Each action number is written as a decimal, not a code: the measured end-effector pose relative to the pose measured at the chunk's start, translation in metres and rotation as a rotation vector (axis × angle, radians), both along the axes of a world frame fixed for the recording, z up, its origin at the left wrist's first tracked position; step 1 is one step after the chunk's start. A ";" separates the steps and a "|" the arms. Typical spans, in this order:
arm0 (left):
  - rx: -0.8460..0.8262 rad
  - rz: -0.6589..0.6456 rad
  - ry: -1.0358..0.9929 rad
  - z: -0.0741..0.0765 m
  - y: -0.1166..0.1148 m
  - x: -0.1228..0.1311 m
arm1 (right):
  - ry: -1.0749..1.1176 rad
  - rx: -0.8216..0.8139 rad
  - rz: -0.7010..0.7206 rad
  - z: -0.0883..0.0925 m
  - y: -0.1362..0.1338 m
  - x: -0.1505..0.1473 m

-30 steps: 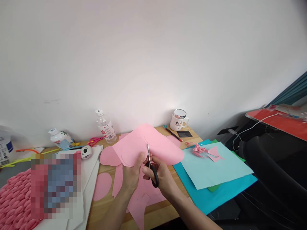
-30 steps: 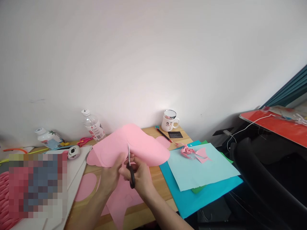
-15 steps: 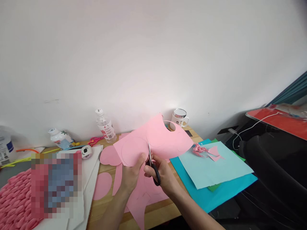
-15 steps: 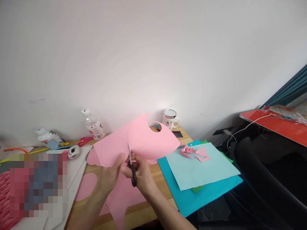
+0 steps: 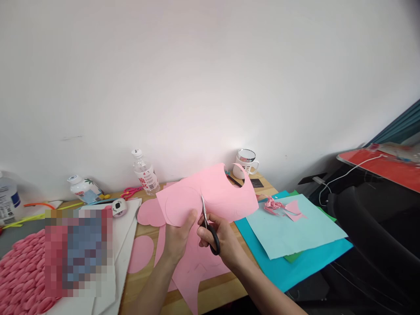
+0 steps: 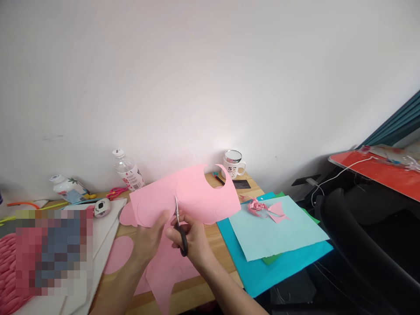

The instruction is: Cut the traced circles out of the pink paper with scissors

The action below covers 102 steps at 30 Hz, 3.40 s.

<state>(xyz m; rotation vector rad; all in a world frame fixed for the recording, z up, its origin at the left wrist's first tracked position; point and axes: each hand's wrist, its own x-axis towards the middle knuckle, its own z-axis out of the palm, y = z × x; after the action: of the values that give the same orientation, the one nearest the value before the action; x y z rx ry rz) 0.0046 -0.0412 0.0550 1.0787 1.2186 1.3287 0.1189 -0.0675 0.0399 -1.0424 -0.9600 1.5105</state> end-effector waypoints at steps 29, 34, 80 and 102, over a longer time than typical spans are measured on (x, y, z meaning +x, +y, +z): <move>0.007 -0.016 0.091 0.005 -0.003 0.000 | 0.064 0.044 0.037 -0.001 0.002 0.002; 0.022 0.005 0.085 0.002 -0.002 0.000 | 0.025 0.036 0.036 -0.003 0.002 0.004; 0.082 -0.048 0.112 0.000 -0.003 -0.006 | -0.002 0.062 0.057 0.001 0.000 0.003; 0.024 0.103 0.077 0.009 -0.006 0.001 | -0.040 0.026 0.062 -0.001 -0.005 -0.002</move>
<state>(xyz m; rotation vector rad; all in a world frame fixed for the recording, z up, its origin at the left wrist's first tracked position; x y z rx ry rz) 0.0055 -0.0475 0.0637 1.1050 1.3339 1.3942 0.1168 -0.0726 0.0387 -1.0361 -1.0454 1.5287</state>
